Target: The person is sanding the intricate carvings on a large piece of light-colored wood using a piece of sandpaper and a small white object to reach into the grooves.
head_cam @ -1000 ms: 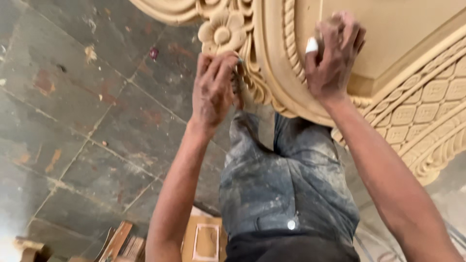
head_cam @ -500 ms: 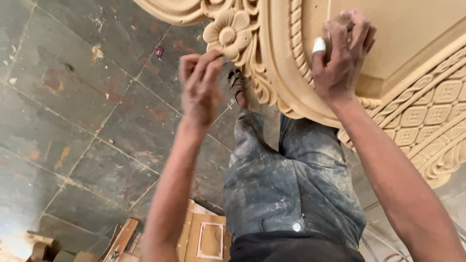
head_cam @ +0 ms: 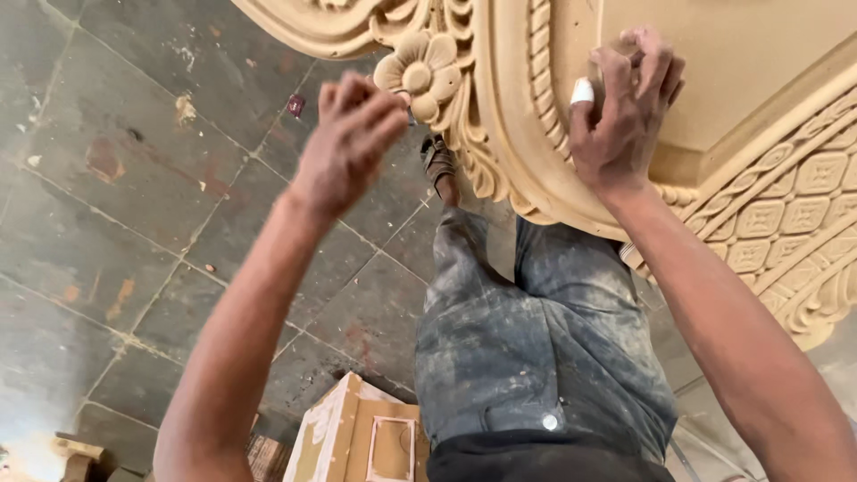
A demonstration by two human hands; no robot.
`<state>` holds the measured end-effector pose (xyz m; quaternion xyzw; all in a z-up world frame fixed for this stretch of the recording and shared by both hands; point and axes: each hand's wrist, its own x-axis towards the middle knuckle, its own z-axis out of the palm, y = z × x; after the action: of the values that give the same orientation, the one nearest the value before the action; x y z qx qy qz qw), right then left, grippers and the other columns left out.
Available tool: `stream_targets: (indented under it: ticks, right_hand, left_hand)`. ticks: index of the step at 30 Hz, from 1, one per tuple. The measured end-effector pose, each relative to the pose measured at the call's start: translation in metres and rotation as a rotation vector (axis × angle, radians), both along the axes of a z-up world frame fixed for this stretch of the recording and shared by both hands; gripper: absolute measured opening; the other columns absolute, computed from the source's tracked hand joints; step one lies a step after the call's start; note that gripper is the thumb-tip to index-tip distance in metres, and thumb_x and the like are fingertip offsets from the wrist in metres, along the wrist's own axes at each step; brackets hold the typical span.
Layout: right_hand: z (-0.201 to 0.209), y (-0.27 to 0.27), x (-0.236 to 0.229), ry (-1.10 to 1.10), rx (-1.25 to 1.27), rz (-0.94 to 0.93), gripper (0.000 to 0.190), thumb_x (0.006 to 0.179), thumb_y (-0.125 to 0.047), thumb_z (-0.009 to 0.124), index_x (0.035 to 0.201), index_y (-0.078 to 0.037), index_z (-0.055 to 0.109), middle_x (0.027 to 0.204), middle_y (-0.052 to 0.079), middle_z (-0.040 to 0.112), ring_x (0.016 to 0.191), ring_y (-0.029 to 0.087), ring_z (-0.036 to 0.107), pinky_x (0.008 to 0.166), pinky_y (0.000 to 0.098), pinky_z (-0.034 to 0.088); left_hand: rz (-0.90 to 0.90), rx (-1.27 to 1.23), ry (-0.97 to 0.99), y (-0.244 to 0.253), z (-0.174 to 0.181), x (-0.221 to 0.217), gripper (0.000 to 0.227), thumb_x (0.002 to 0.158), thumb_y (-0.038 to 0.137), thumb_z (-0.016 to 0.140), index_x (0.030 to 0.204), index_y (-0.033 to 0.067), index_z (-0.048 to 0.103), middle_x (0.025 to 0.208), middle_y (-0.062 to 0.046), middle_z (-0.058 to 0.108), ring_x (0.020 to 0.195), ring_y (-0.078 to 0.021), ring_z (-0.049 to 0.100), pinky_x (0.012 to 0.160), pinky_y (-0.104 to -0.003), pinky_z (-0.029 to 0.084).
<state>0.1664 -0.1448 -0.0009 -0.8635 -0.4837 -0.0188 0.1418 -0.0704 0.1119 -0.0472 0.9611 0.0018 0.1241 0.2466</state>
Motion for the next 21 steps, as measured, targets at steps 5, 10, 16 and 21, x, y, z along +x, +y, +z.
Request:
stream_targets:
  ticks: [5,10,16,21]
  right_hand:
    - [-0.001,-0.005,-0.002,0.019,-0.030,-0.012,0.029,0.098,-0.008,0.059,0.127,-0.005,0.058,0.141,0.021,0.043,0.127,0.039,0.045,0.112,0.0529,0.034]
    - [-0.008,-0.009,-0.002,0.011,-0.097,-0.067,0.029,0.098,-0.011,0.060,0.127,-0.006,0.058,0.135,0.020,0.042,0.124,0.039,0.044,0.113,0.0546,0.035]
    - [-0.006,-0.007,-0.004,-0.005,-0.055,-0.035,0.031,0.095,-0.010,0.054,0.125,-0.005,0.057,0.142,0.019,0.042,0.127,0.036,0.044,0.112,0.0524,0.036]
    - [-0.005,-0.007,-0.003,0.011,-0.053,-0.029,0.025,0.102,-0.014,0.055,0.124,-0.004,0.058,0.142,0.020,0.043,0.126,0.036,0.044,0.112,0.0520,0.036]
  left_hand:
    - [-0.096,0.023,-0.061,0.038,-0.024,0.019,0.025,0.094,-0.004,0.069,0.110,0.0141,0.066,0.117,0.001,0.063,0.118,-0.0236,0.048,0.107,-0.039,0.043]
    - [0.011,-0.002,0.059,-0.003,-0.016,-0.005,0.025,0.096,-0.007,0.067,0.106,0.0158,0.067,0.114,0.001,0.065,0.108,-0.0207,0.047,0.096,-0.035,0.042]
    - [0.233,-0.351,-0.019,-0.035,-0.018,0.017,0.019,0.102,-0.006,0.067,0.107,0.0126,0.068,0.106,0.000,0.067,0.099,-0.0183,0.050,0.087,-0.033,0.043]
    - [0.697,-0.266,-0.185,-0.087,-0.008,0.068,0.018,0.097,-0.013,0.060,0.107,0.0026,0.063,0.106,-0.007,0.067,0.103,-0.0221,0.058,0.093,-0.036,0.048]
